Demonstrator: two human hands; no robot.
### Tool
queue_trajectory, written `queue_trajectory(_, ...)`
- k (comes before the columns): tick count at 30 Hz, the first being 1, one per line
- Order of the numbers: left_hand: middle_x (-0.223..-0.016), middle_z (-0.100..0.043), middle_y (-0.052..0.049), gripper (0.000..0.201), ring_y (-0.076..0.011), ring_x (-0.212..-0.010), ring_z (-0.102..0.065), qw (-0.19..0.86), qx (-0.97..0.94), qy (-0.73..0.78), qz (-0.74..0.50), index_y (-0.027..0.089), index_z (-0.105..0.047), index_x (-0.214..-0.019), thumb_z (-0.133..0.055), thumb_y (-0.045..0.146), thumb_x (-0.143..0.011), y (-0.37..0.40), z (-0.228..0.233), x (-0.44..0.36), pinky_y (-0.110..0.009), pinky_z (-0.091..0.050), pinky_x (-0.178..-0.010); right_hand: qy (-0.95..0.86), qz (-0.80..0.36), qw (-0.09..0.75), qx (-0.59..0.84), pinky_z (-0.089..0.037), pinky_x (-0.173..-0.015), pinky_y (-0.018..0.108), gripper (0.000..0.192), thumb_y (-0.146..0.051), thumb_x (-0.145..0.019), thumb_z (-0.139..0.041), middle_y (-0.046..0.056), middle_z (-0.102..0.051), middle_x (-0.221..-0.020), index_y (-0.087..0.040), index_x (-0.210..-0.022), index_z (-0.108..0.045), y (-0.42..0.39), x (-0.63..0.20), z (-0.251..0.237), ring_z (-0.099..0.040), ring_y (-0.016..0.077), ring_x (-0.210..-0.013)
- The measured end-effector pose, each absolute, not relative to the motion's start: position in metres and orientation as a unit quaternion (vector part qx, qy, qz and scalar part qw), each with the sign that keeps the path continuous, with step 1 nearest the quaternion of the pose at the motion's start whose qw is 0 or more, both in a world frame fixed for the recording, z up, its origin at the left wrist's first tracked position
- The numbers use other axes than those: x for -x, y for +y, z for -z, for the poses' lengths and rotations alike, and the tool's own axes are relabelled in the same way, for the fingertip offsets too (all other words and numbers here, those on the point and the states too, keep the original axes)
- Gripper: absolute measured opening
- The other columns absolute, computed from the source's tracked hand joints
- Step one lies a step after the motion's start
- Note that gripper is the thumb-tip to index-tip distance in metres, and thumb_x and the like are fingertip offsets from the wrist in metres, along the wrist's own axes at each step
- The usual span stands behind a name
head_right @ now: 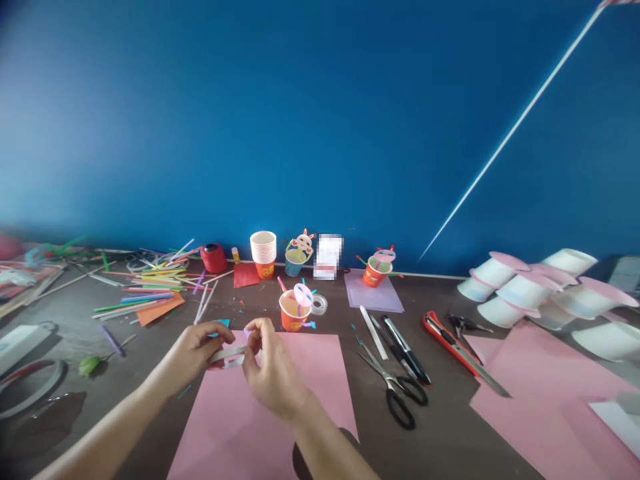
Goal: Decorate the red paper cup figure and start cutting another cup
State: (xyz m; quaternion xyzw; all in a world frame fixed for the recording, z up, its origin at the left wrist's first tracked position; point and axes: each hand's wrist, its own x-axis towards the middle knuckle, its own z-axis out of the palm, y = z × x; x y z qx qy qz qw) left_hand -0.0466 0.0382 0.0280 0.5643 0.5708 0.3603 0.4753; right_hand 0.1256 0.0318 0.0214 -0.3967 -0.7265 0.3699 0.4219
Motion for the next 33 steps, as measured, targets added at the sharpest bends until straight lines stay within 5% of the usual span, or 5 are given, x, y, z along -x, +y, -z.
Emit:
queue_trajectory(8,-0.073,-0.055,0.0,0.012,-0.0093,-0.053,-0.051,0.352,-0.712,0.548,-0.26,0.017,-0.063,-0.075,-0.052,0.021,-0.071,0.032,-0.048,0.033,-0.021,-0.037,-0.049,-0.786,-0.29,0.397,0.374,-0.041,-0.067,0.026,0.026,-0.006,-0.078,-0.04,0.001,-0.051,-0.079,-0.019,-0.1,-0.039,0.026,-0.129,-0.031,-0.049,0.013,-0.072)
queue_trajectory(14,-0.072,-0.055,-0.001,0.015,-0.0093,-0.051,-0.051,0.377,-0.697,0.562,-0.237,0.016,-0.063,-0.071,-0.052,0.027,-0.073,0.038,-0.039,0.036,-0.021,-0.035,-0.047,-0.827,-0.186,0.397,0.352,-0.041,-0.072,0.032,0.023,-0.007,-0.083,-0.035,0.006,-0.052,-0.086,-0.017,-0.103,-0.04,0.024,-0.132,-0.032,-0.049,0.0168,-0.079)
queue_trajectory(19,-0.062,-0.052,0.0,0.03,-0.0093,-0.049,-0.05,0.47,-0.658,0.535,-0.246,0.014,-0.06,-0.066,-0.049,0.039,-0.078,0.038,-0.037,0.037,-0.021,-0.036,-0.047,-0.799,-0.219,0.399,0.394,-0.042,-0.073,0.031,0.02,-0.01,-0.082,-0.039,0.005,-0.053,-0.083,-0.018,-0.1,-0.042,0.022,-0.13,-0.031,-0.051,0.0159,-0.077)
queue_trajectory(25,-0.072,-0.052,-0.002,0.02,-0.0093,-0.054,-0.049,0.348,-0.691,0.546,-0.321,0.016,-0.06,-0.071,-0.052,0.032,-0.077,0.031,-0.03,0.031,-0.021,-0.038,-0.05,-0.735,-0.317,0.401,0.446,-0.043,-0.065,0.025,0.015,-0.012,-0.079,-0.044,0.001,-0.053,-0.075,-0.018,-0.093,-0.043,0.026,-0.13,-0.036,-0.052,0.0129,-0.069)
queue_trajectory(33,-0.088,-0.054,-0.004,0.013,-0.0106,-0.066,-0.053,0.153,-0.778,0.515,-0.327,0.019,-0.058,-0.081,-0.045,0.017,-0.08,0.018,-0.032,0.026,-0.02,-0.043,-0.055,-0.744,-0.271,0.367,0.488,-0.041,-0.06,0.024,0.008,-0.011,-0.075,-0.047,0.002,-0.056,-0.071,-0.017,-0.078,-0.051,0.027,-0.128,-0.036,-0.053,0.0127,-0.064)
